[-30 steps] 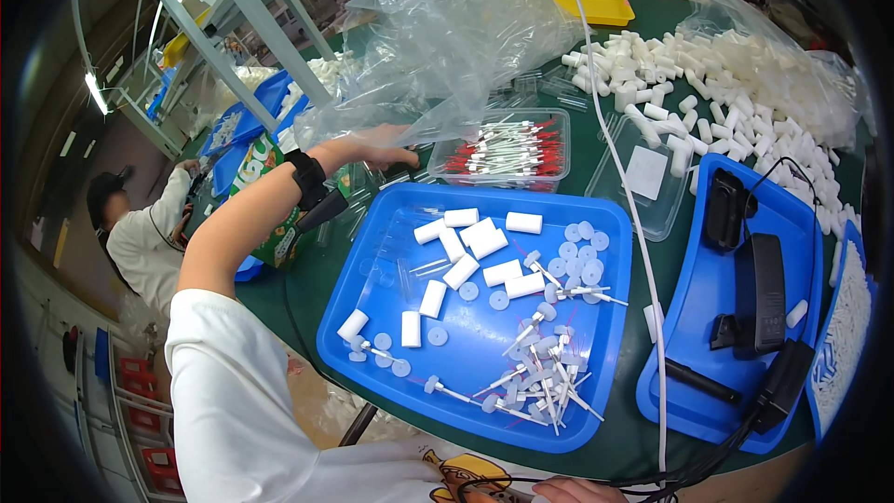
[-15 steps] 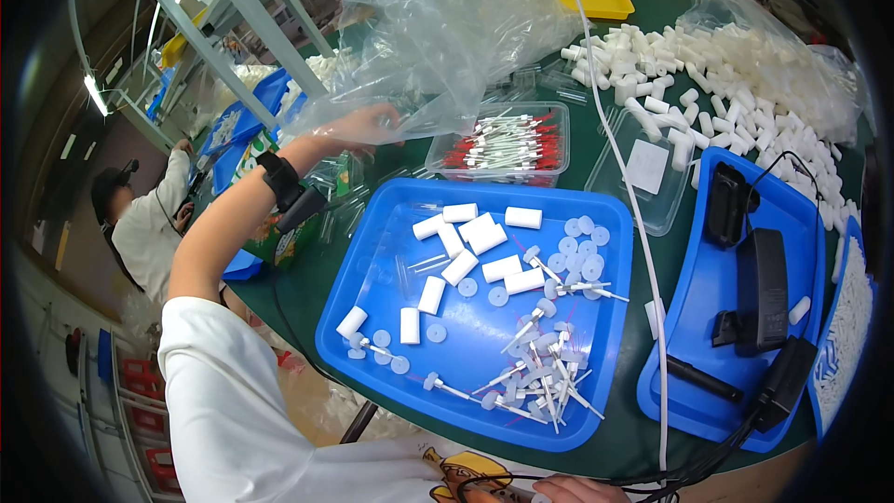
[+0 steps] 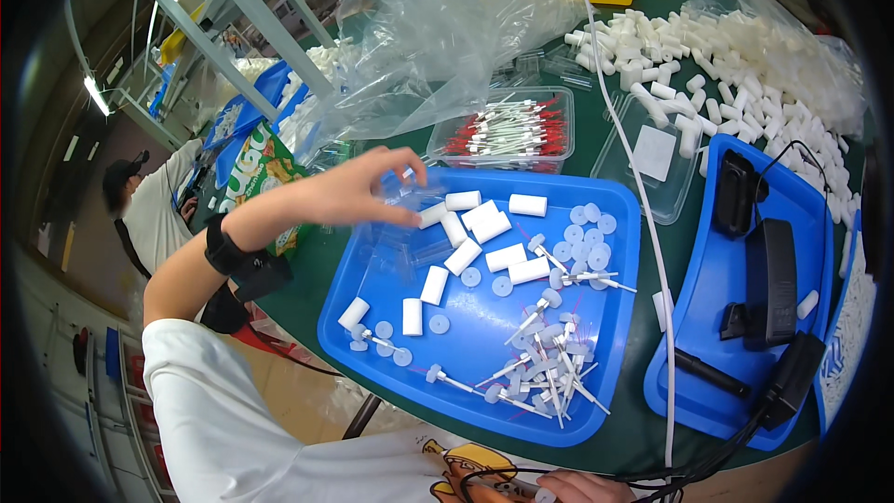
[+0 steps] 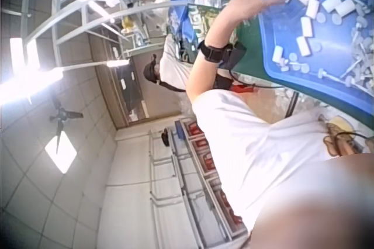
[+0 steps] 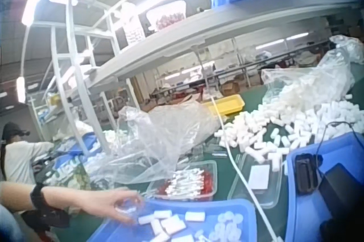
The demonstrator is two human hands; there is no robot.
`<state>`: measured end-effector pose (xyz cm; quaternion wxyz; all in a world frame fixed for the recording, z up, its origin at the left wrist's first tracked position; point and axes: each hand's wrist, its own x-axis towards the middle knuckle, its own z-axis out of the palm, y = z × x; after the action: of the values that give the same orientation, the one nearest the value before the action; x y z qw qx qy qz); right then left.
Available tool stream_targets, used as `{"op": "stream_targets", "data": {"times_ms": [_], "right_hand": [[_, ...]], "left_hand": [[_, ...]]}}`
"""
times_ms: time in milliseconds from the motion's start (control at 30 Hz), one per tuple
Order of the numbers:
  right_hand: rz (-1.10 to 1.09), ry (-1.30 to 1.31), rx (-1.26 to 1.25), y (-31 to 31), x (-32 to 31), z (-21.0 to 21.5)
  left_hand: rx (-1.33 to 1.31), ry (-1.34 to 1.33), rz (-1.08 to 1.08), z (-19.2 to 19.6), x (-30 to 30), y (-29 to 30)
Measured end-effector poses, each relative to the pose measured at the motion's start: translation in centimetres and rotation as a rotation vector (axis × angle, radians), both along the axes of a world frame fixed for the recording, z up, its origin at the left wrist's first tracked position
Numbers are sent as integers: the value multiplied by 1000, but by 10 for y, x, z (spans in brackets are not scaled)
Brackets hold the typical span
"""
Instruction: The person assembles small white plastic components by hand at a factory workstation. They repeatedly pick up cylindrical bodies and caps, insert a thin rod into the body, and snap the cap on, placing the finished units into a blue tray. The person also handles clear plastic bags and sorts parts from a pile on the table.
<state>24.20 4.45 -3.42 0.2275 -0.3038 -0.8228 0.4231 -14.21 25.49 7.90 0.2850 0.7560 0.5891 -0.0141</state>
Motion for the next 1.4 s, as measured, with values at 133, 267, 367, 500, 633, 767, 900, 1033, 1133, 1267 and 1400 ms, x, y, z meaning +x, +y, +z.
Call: {"op": "stream_targets", "data": {"times_ms": [133, 267, 367, 500, 633, 767, 900, 1033, 1133, 1267, 1400], "right_hand": [[5, -15, -18, 1, -1, 2], [-1, -10, 0, 0, -1, 0], [-6, -10, 12, -1, -1, -1], [-10, 3, 6, 2, -2, 1], [-14, -2, 17, 1, -3, 0], [-24, -6, -8, 0, -3, 2], [-23, 6, -12, 1, 1, 1], [-14, -15, -18, 2, 2, 1], [-11, -19, -13, 2, 2, 2], [-18, -8, -19, 0, 1, 1], [-13, -7, -32, 2, 1, 4]], "left_hand": [[-162, -96, -23, 14, 29, -17], [-271, -164, -60, 17, 21, -13], [-349, -236, 14, 22, 17, -13], [-357, -320, 99, 28, 14, -19], [-232, -258, 56, 31, -2, -18], [64, 9, 151, 20, -39, -25], [406, 231, 294, -41, -86, -54], [455, 320, 186, -68, -90, -59], [478, 385, 112, -82, -98, -51], [546, 324, 172, -97, -101, -36], [632, 350, 295, -105, -93, -18]]}}
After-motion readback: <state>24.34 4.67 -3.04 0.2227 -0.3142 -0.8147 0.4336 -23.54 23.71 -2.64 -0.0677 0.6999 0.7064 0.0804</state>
